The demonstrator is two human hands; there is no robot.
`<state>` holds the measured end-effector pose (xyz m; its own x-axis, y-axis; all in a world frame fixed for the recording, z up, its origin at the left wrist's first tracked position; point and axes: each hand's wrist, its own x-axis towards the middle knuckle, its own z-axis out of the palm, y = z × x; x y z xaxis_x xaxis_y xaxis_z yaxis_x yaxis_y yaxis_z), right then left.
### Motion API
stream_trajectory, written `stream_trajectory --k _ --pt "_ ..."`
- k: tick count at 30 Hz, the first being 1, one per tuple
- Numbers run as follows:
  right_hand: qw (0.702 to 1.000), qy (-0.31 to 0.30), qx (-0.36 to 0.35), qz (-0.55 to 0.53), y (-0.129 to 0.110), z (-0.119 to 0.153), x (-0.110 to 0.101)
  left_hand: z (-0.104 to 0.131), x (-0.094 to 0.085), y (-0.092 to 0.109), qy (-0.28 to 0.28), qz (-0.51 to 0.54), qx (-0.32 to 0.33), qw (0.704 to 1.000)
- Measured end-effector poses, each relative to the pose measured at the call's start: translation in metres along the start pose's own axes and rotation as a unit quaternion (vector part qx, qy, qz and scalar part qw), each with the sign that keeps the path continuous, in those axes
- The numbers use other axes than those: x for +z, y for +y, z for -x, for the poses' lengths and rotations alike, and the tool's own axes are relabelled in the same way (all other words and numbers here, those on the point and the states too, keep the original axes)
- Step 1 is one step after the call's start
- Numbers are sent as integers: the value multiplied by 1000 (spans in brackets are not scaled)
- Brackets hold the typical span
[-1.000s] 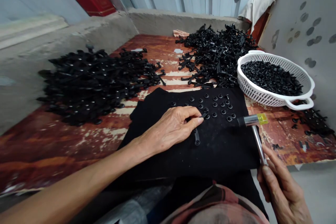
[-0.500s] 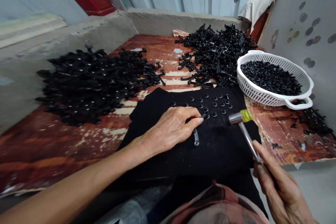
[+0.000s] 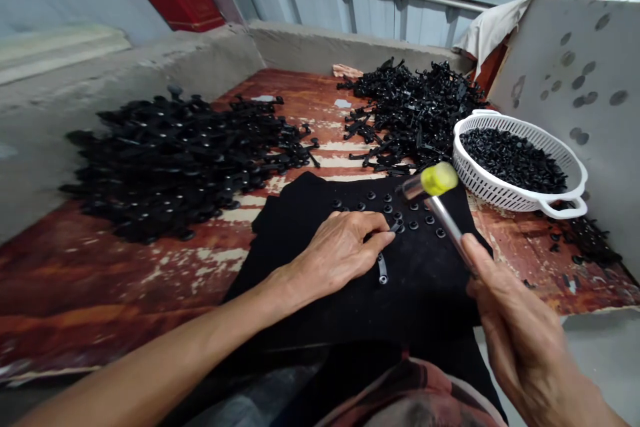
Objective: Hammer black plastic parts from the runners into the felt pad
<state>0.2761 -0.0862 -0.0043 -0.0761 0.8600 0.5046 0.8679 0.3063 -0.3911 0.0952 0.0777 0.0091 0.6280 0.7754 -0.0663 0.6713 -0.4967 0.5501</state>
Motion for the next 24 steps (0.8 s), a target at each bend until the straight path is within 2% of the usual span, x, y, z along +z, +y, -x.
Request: stream_trajectory --k 2,6,9,11,15,17,19,21,24 --pt "1000 7 -6 25 1 0 0 0 1 -1 0 4 6 1000" --pt "993 -70 15 99 3 -2 -1 0 4 -3 9 7 6 1000" --pt "999 -18 6 48 0 0 -3 0 4 -3 2 4 4 1000" --pt "998 6 -4 64 -1 1 -3 0 4 -3 -3 -3 5 1000" --pt "991 -80 31 103 3 0 0 3 3 -2 -14 -30 5 999" --pt "997 -49 46 47 5 3 -1 9 1 -4 -13 -37 18 999" --pt "998 21 57 -17 7 11 -2 17 -1 -10 -4 -41 62 997" --pt "991 65 93 -65 7 24 0 23 -3 -18 -13 -56 138 989" --pt "971 66 188 -134 9 45 10 27 -2 -29 -42 -74 226 970"
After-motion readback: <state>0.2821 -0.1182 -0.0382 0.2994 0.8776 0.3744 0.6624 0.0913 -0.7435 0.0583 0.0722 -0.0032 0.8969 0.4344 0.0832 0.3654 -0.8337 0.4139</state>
